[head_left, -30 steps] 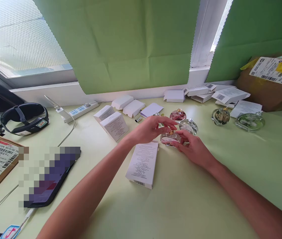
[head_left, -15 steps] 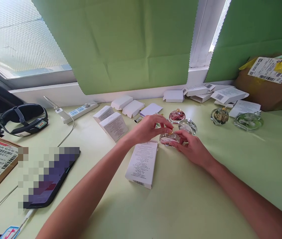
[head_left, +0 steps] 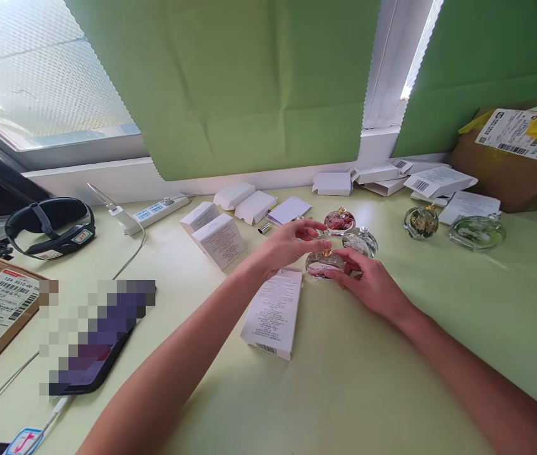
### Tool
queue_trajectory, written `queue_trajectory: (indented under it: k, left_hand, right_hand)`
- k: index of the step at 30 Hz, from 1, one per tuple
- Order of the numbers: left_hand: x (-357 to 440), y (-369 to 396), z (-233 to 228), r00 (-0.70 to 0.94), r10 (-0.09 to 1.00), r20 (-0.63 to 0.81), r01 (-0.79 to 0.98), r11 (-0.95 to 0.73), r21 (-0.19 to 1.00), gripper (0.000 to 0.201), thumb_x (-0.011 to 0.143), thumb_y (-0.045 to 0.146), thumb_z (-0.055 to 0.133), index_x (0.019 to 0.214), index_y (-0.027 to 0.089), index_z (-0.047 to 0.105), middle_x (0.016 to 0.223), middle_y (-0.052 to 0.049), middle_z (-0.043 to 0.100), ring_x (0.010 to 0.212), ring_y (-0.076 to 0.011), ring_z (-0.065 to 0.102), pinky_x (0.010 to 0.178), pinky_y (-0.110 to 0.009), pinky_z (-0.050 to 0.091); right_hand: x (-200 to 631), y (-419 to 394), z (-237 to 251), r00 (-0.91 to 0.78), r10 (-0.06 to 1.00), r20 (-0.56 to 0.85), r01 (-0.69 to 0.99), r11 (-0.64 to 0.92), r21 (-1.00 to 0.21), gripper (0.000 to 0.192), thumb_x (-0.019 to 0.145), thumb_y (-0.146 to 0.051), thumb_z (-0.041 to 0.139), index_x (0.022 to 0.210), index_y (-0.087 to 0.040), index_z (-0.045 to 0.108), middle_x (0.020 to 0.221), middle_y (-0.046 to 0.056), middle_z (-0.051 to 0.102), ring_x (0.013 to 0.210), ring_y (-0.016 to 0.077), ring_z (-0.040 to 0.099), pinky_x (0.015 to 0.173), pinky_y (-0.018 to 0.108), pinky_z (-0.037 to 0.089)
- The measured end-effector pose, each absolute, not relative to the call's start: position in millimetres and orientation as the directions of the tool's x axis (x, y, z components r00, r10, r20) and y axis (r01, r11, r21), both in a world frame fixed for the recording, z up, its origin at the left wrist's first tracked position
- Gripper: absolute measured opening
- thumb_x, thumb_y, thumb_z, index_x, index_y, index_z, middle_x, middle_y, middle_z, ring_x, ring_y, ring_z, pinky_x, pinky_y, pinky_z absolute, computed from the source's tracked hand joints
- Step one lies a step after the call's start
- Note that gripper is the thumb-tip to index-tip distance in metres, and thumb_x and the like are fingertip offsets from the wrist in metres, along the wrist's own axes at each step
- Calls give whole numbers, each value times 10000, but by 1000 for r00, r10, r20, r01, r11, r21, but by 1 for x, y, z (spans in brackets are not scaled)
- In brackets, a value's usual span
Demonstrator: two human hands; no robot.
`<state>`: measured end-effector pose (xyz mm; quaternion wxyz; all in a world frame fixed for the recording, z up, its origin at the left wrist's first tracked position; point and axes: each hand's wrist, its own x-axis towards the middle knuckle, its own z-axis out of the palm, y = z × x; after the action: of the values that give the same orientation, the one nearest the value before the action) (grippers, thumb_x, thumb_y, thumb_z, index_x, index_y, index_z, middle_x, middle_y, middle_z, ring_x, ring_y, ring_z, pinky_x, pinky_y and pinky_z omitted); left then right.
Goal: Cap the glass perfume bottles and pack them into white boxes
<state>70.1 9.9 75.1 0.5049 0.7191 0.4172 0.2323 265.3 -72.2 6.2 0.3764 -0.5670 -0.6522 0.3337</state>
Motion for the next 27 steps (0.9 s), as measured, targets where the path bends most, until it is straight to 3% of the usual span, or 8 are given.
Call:
queue_trajectory:
  k: [8, 14, 21, 27]
  left_hand:
    - [74, 4, 86, 463, 881, -99, 463, -145, 875, 538, 721, 436, 809, 1218, 306, 650, 1286, -89, 565, 1211, -273, 489, 925, -371, 446]
    - [72, 4, 89, 430, 897, -107, 536, -158, 830, 599, 696, 466, 820, 1234, 315, 606, 1124, -88, 522, 985, -238, 532, 797, -349, 453]
    - [68, 13, 83, 470, 867, -166, 544, -136, 828, 570, 692, 525, 803, 1181, 320, 595, 920, -19, 472, 834, -183, 506, 712, -299, 406]
    - [73, 0, 91, 438, 895, -84, 530, -181, 828, 602, 747, 544, 761, 1257, 306, 547, 979, -36, 508, 849, -174, 506, 717, -283, 425]
  right_hand:
    - [264, -72, 4, -61, 992, 106, 476, 122, -871, 441, 882, -591, 605, 1204, -290, 623, 670, -29, 638, 651, 214, 650, 700, 373, 501]
    - [263, -74, 6, -52, 994, 100, 456, 113, -883, 450, 873, -594, 617, 1203, -288, 642, 683, -25, 650, 657, 212, 655, 672, 364, 497]
    - [262, -74, 7, -44, 997, 69, 434, 81, -897, 483, 868, -592, 618, 1227, -269, 642, 681, -1, 667, 634, 213, 644, 505, 314, 454]
    - [262, -74, 4, -22, 998, 59, 464, 63, -884, 505, 867, -592, 619, 1242, -254, 629, 709, -17, 690, 674, 199, 661, 637, 323, 500]
